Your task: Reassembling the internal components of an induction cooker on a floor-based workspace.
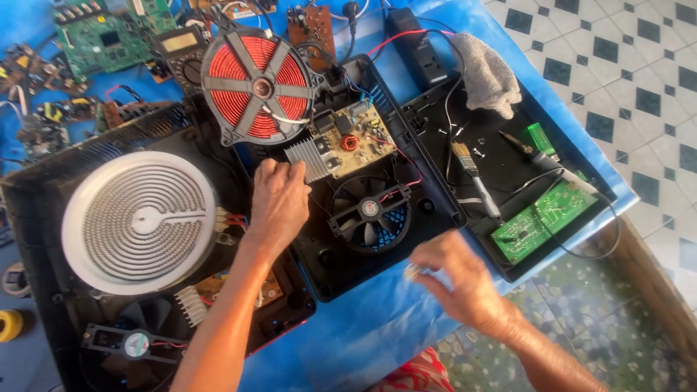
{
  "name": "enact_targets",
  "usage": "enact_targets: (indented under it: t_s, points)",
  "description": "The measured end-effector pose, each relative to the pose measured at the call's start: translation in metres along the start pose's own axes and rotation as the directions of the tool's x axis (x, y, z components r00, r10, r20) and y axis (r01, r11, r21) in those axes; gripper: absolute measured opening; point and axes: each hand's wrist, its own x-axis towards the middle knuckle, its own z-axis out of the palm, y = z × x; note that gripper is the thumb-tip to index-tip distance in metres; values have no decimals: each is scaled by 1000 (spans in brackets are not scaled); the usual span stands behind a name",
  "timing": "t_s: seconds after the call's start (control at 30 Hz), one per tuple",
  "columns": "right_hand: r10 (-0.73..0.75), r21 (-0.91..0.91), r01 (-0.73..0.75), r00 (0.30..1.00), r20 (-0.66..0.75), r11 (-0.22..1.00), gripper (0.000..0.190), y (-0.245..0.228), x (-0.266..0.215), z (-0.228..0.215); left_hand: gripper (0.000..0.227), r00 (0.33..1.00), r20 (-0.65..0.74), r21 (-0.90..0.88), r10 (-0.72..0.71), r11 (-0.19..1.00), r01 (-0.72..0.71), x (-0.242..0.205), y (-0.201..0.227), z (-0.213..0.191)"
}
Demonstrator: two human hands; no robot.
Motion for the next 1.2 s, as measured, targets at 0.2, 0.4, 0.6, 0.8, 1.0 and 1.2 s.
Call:
enact_targets:
  t_s: [0.2,0.4,0.6,0.8,1.0,1.2]
  points:
    - [-156,-58,146,892,-424,988,24,43,62,0,29,999,48,187,-22,982,13,-6,7,-3]
    - [-98,225,215,894,-438,950,22,37,141,28,42,999,31,274,-20,962,11,-8,12,-6]
    - [-29,271,126,941,-339,954,17,69,174,42,42,999,-39,276,22,961,-11,-3,9,-3]
    - [-71,185,128,956,-285,974,17,57,202,49,60,994,-100,102,-48,993,58,12,9,-21]
    - [-92,181,151,950,-299,972,17,72,203,63,60,995,-29,116,-91,989,94,21,8,-12]
    - [-73,198,143,944,-322,970,16,75,204,64,52,998,-23,149,-51,987,54,32,7,-21]
